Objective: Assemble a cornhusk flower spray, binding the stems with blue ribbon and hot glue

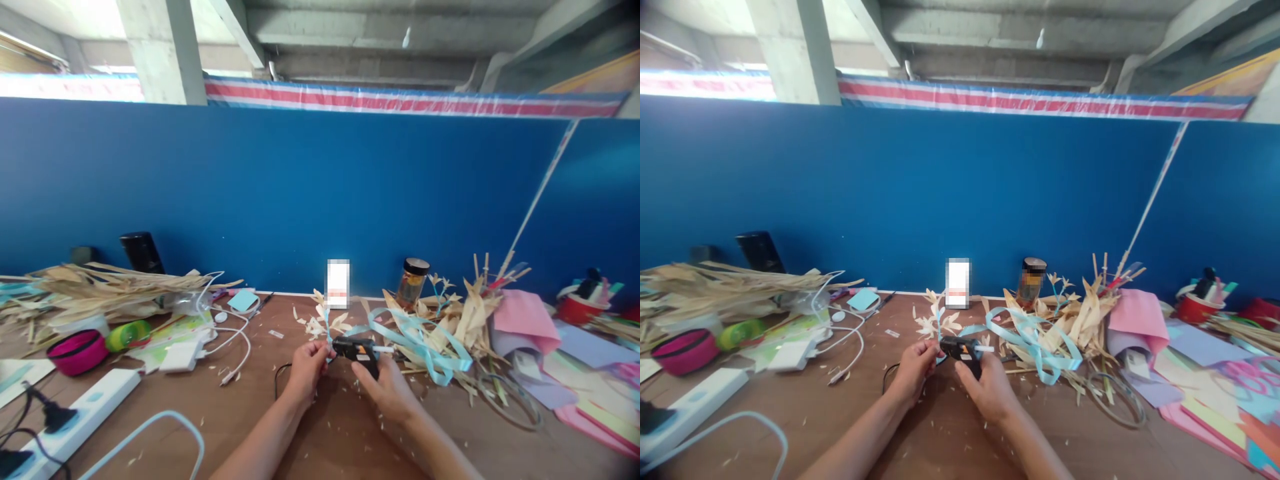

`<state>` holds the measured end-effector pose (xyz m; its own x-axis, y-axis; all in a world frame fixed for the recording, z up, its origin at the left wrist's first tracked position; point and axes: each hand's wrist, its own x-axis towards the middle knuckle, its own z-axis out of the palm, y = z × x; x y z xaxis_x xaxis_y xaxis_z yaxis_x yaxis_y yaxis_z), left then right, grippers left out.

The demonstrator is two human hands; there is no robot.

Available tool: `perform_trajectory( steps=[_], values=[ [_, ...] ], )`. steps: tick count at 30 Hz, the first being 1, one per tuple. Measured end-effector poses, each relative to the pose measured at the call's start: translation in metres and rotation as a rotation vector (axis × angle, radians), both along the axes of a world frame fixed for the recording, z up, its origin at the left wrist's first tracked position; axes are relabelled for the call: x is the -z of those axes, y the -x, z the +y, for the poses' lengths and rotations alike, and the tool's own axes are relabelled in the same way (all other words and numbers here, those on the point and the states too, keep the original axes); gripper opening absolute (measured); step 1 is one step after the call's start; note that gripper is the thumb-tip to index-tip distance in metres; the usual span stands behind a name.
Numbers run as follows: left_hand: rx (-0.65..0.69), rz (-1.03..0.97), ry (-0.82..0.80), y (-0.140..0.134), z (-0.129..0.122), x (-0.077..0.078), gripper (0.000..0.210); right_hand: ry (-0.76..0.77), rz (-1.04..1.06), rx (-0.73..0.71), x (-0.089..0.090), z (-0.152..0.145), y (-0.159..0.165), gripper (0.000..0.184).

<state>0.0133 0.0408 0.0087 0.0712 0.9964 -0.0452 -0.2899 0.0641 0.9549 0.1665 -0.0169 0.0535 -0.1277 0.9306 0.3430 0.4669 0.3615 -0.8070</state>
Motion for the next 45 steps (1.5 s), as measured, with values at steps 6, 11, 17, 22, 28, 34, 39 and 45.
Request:
perform_trajectory(
  steps=[6, 11, 17, 22, 28, 34, 39, 45],
  values=[
    [-0.006, 0.005, 0.03, 0.001, -0.001, 0.003, 0.02, 0.054, 0.018, 0.067, 0.011, 0.006, -0.003, 0.033],
    [-0.004, 0.014, 0.04, 0.001, -0.001, 0.003, 0.02, 0.086, 0.041, 0.04, 0.016, 0.006, -0.002, 0.034],
    [0.004, 0.017, 0.033, 0.001, -0.002, 0.001, 0.019, 0.16, 0.068, 0.092, 0.033, 0.008, -0.003, 0.041],
    [-0.001, 0.031, 0.037, 0.0, -0.003, 0.0, 0.017, 0.165, 0.015, 0.113, 0.039, 0.009, -0.004, 0.043],
    [-0.009, 0.044, 0.043, 0.0, -0.005, -0.002, 0.02, 0.104, -0.041, 0.122, 0.032, 0.01, -0.003, 0.041],
    [-0.019, 0.036, 0.061, -0.001, -0.005, -0.003, 0.019, 0.061, -0.114, 0.102, 0.02, 0.006, 0.0, 0.038],
    [-0.023, 0.038, 0.06, 0.0, -0.005, -0.004, 0.02, 0.052, -0.125, 0.118, 0.022, 0.007, -0.001, 0.038],
    [-0.024, 0.035, 0.065, 0.0, -0.005, -0.004, 0.019, 0.066, -0.149, 0.127, 0.025, 0.009, -0.003, 0.038]
  ],
)
